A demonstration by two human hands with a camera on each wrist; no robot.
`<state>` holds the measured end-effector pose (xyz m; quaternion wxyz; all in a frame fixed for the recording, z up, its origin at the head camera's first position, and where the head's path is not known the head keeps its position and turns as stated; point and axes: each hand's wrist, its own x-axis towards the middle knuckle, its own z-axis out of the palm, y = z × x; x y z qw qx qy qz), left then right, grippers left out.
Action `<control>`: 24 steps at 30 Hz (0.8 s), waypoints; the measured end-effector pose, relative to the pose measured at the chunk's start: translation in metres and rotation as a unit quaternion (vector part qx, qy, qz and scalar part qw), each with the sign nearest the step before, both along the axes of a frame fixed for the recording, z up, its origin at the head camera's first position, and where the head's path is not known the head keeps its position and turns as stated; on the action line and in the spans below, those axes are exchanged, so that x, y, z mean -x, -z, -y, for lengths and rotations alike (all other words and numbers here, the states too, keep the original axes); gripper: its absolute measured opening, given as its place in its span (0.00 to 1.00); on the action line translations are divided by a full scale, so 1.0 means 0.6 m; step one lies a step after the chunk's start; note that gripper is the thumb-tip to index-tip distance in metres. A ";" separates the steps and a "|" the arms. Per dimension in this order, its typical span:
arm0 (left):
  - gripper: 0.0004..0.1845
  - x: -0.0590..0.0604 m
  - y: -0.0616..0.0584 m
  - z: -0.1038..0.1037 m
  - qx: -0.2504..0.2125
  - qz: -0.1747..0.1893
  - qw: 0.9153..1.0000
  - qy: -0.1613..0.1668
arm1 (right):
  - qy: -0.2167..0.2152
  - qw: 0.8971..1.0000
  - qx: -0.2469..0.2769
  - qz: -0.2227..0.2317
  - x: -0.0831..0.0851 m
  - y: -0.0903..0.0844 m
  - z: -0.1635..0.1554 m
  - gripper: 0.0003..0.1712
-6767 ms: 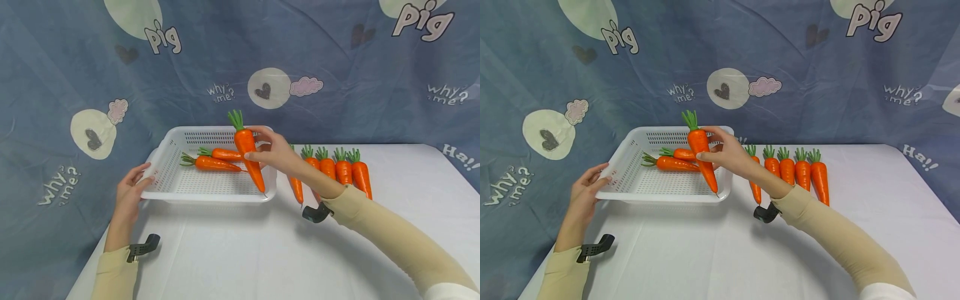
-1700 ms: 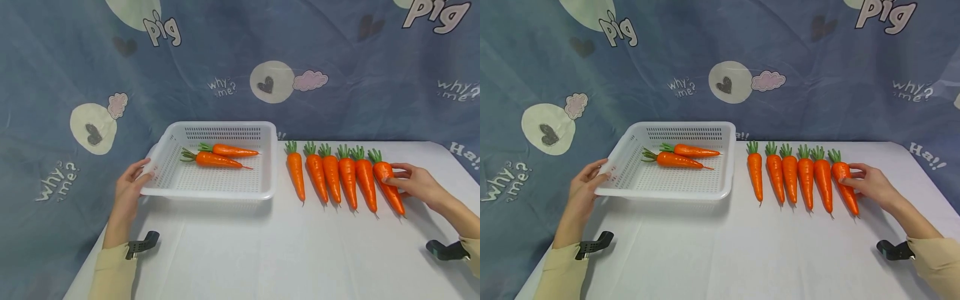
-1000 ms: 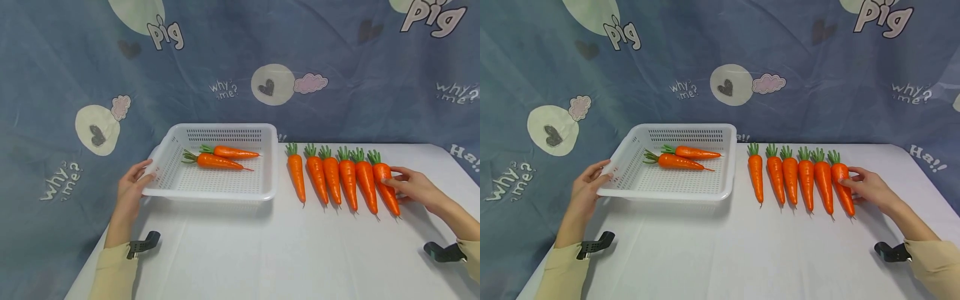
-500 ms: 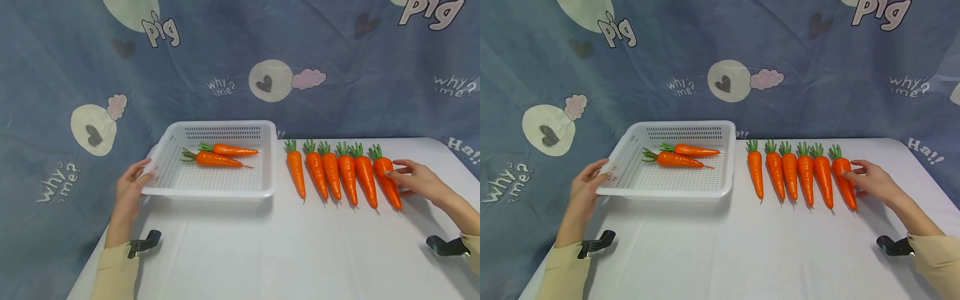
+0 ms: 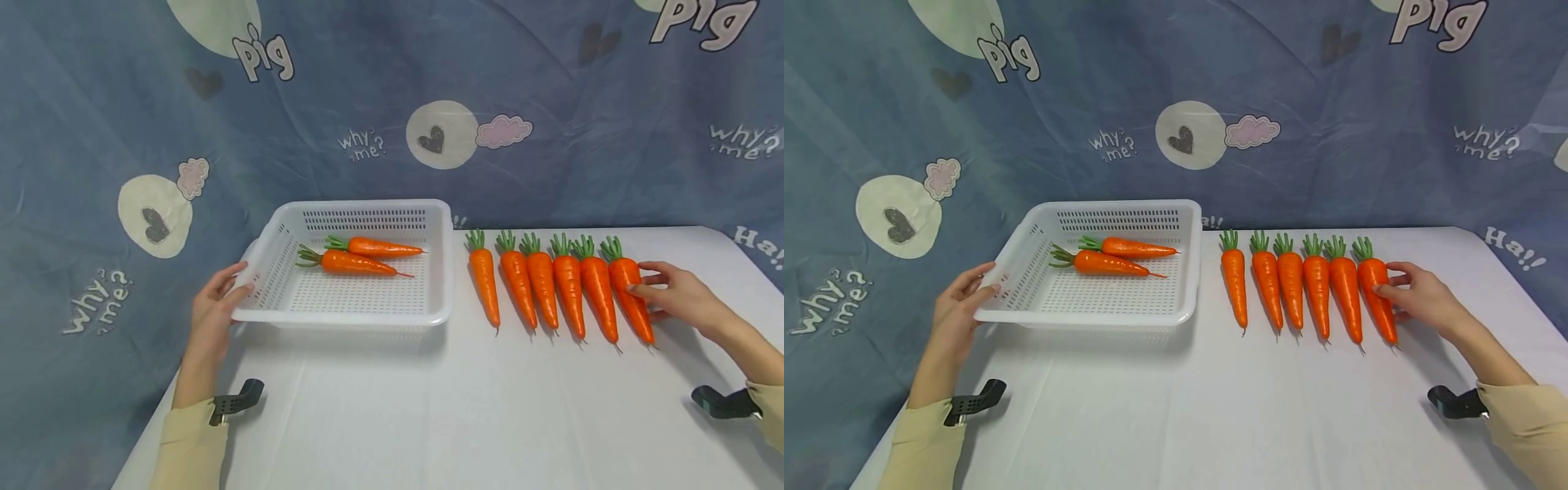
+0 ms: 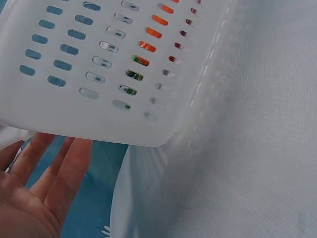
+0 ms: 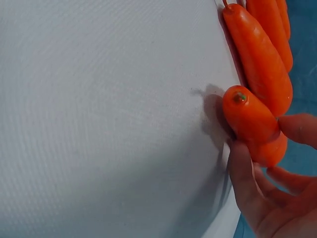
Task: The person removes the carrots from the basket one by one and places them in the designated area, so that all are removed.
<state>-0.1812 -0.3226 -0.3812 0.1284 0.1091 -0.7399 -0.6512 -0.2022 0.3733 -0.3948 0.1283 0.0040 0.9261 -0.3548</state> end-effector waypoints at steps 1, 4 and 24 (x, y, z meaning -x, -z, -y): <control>0.25 0.000 0.000 0.000 -0.001 0.000 1.000 0.000 | -0.001 1.000 0.002 0.000 0.000 0.000 0.000 0.46; 0.24 0.001 0.001 0.001 -0.001 0.000 1.000 0.000 | -0.005 1.000 0.004 0.001 0.000 0.001 0.000 0.46; 0.25 -0.003 -0.001 -0.002 -0.005 -0.003 1.000 -0.003 | -0.006 0.977 0.007 -0.211 -0.028 -0.046 0.082 0.31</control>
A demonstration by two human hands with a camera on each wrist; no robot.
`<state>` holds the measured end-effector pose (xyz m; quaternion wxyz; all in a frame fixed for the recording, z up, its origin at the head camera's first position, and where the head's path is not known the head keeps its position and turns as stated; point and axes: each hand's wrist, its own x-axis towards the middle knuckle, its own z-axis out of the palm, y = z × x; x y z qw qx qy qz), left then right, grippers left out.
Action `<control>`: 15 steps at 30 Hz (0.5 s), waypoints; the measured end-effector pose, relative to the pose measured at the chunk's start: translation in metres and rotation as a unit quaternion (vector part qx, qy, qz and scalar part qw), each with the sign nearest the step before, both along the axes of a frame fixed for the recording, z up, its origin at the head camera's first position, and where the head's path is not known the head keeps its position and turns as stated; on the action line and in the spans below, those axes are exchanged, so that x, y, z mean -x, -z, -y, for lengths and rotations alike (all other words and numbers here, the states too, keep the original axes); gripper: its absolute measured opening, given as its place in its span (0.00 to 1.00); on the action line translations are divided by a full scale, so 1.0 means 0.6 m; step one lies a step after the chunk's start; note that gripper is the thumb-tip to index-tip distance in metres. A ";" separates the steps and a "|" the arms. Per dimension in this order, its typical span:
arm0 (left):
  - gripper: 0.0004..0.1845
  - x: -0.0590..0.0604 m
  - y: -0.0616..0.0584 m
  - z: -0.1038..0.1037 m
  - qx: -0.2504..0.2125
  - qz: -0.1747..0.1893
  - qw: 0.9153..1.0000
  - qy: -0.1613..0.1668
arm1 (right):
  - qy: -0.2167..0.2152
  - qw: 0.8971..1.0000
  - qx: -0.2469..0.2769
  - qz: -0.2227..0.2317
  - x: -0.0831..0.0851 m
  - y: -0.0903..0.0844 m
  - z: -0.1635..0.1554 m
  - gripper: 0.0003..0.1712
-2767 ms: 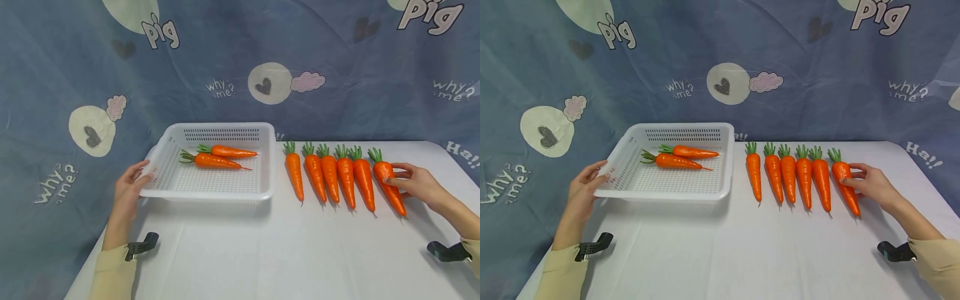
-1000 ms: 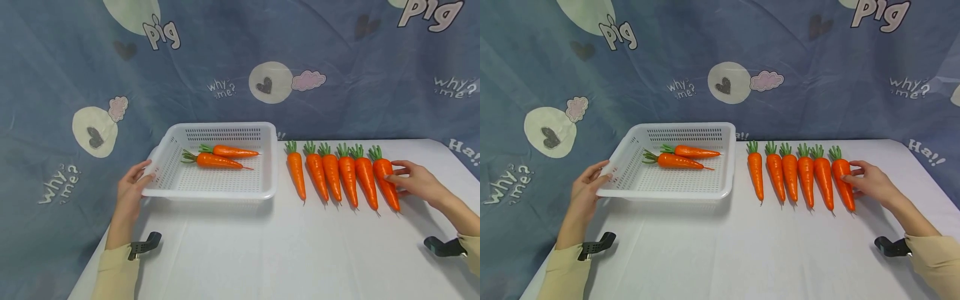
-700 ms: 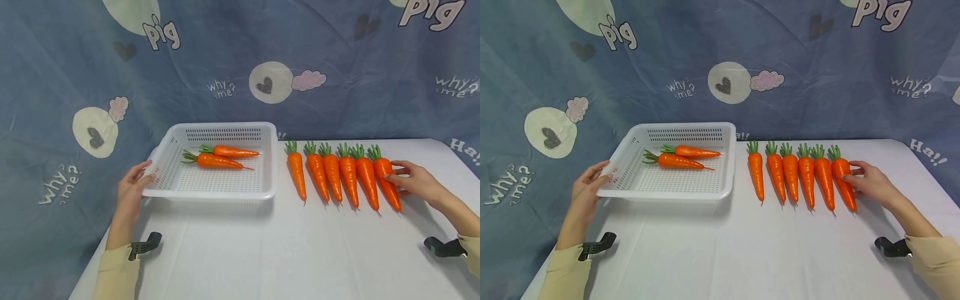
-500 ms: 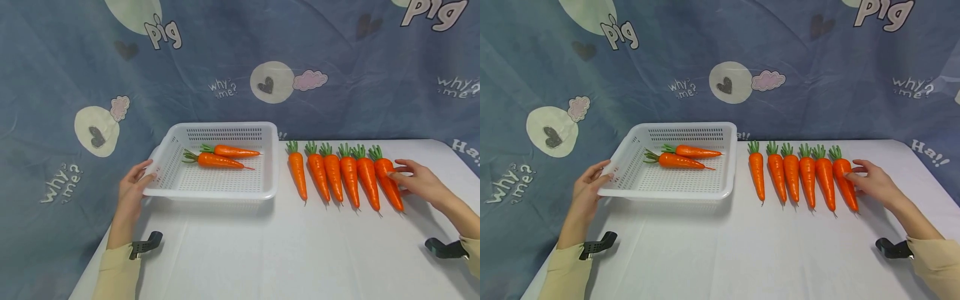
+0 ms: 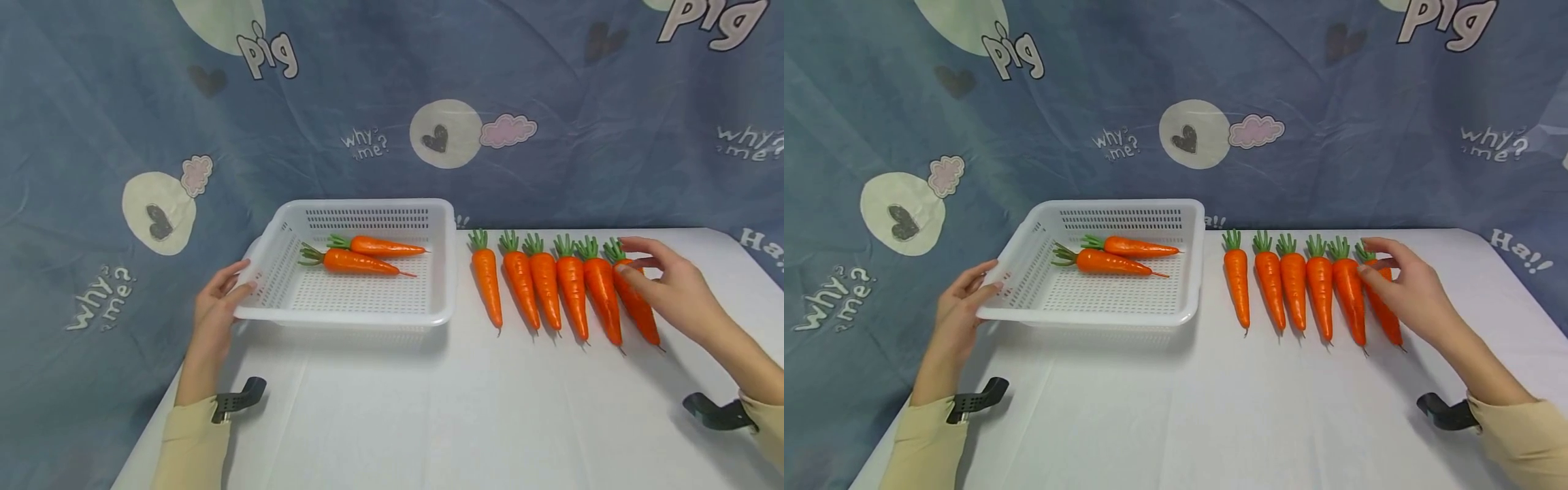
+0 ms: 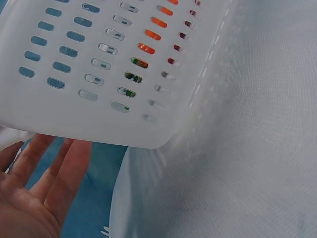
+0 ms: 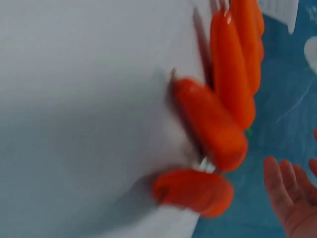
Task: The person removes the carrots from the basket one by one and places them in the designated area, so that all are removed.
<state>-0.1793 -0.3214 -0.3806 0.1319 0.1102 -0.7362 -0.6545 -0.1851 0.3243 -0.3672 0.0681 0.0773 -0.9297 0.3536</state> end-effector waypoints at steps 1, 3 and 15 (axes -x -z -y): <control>0.25 0.001 0.000 -0.001 0.000 0.001 1.000 0.000 | -0.005 1.000 -0.001 -0.005 -0.001 -0.003 0.008 0.31; 0.25 0.002 0.001 -0.001 0.002 0.003 1.000 -0.001 | -0.015 1.000 -0.004 -0.013 -0.004 -0.006 0.023 0.30; 0.25 0.004 0.001 -0.002 0.004 0.012 1.000 -0.010 | -0.111 0.992 -0.002 -0.058 -0.016 -0.020 0.112 0.27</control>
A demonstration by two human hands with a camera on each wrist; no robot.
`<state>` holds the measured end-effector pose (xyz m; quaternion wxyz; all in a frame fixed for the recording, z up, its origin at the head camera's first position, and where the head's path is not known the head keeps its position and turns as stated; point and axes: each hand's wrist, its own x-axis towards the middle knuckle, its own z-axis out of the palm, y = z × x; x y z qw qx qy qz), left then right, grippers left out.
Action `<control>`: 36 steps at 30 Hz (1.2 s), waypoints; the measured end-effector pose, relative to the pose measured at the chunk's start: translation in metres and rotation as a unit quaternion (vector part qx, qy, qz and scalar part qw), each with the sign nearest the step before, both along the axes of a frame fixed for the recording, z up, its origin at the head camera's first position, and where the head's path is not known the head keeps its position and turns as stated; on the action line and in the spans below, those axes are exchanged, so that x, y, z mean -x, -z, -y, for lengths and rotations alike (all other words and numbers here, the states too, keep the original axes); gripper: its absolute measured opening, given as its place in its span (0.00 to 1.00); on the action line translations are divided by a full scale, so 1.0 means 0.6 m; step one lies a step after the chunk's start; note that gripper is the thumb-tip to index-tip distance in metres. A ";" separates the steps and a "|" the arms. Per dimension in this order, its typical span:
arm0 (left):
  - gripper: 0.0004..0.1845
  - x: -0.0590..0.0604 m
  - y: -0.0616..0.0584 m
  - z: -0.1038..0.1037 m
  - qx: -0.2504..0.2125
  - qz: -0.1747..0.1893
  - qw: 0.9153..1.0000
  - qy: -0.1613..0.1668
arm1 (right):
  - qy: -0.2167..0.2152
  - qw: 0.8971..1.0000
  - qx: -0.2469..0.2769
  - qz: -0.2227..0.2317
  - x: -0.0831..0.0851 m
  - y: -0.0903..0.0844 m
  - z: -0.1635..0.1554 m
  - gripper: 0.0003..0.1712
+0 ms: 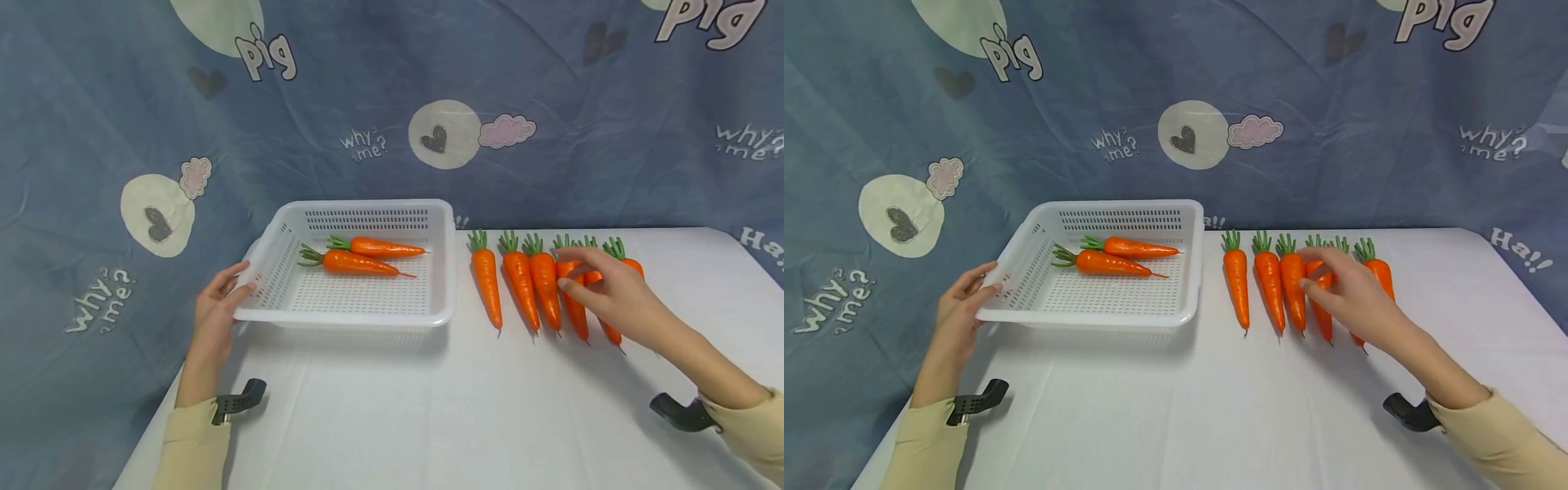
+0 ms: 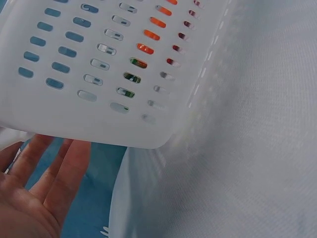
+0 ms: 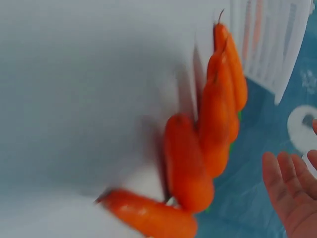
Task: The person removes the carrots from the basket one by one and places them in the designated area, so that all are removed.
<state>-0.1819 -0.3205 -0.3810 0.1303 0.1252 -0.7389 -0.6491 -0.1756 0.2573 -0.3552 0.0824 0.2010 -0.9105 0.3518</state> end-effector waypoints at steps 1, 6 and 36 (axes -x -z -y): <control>0.25 0.000 0.001 0.001 0.000 -0.001 1.000 0.001 | -0.008 1.000 0.000 -0.001 -0.001 -0.002 0.007 0.27; 0.24 0.001 0.004 0.003 0.022 -0.008 1.000 0.001 | -0.048 0.999 -0.013 -0.005 -0.003 -0.017 0.037 0.27; 0.26 0.001 0.001 0.003 0.000 0.004 1.000 -0.004 | -0.144 0.988 -0.040 0.048 0.002 -0.063 0.153 0.30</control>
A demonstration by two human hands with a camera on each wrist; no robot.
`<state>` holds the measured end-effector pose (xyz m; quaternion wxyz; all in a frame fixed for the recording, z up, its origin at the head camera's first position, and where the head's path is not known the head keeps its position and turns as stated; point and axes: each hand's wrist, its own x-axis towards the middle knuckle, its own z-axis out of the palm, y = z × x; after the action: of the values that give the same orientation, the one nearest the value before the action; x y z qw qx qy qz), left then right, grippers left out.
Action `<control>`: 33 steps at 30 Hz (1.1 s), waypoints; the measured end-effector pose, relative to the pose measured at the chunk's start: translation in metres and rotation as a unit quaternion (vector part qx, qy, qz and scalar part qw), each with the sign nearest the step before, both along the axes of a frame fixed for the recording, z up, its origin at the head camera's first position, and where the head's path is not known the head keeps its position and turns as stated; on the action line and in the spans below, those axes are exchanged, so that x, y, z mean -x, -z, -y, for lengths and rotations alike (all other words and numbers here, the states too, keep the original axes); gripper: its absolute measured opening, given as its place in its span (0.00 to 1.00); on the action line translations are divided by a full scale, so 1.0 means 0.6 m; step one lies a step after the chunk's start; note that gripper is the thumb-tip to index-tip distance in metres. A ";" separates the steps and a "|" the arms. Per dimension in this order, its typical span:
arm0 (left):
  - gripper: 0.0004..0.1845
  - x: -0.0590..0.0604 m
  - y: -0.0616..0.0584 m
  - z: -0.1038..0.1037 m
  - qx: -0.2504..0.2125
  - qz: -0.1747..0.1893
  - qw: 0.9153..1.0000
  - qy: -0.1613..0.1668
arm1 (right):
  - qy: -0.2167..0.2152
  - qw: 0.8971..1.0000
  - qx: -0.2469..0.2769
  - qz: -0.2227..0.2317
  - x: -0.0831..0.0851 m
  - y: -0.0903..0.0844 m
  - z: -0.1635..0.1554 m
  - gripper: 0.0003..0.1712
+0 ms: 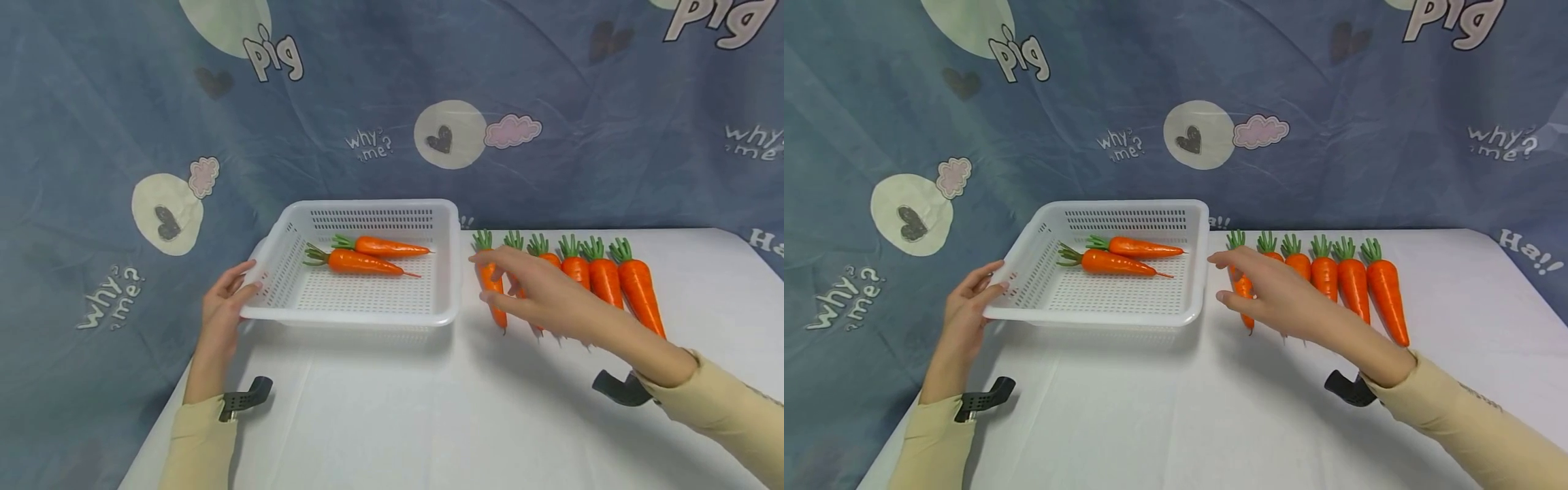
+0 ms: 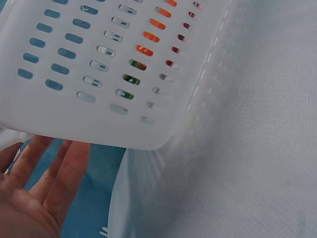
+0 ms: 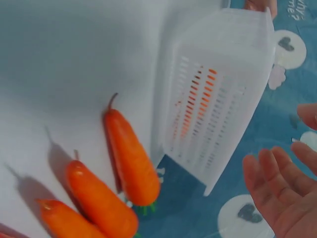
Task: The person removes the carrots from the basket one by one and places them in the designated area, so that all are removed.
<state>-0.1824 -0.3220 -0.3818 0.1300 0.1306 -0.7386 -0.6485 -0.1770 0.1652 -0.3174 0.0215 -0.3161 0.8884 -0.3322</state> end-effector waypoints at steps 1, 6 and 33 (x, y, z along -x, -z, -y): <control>0.26 0.000 0.000 0.000 -0.003 0.002 1.000 0.001 | -0.003 1.000 -0.007 -0.007 0.001 -0.004 0.003 0.30; 0.26 0.000 0.000 -0.001 0.001 0.004 1.000 -0.001 | -0.022 0.998 -0.042 -0.045 0.009 -0.022 0.020 0.30; 0.25 -0.005 0.001 0.002 0.028 -0.017 0.999 0.019 | -0.123 0.992 0.001 -0.021 0.083 -0.056 0.116 0.28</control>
<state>-0.1792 -0.3230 -0.3822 0.1342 0.1020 -0.7564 -0.6320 -0.2265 0.0956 -0.2836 0.0434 -0.4303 0.8427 -0.3207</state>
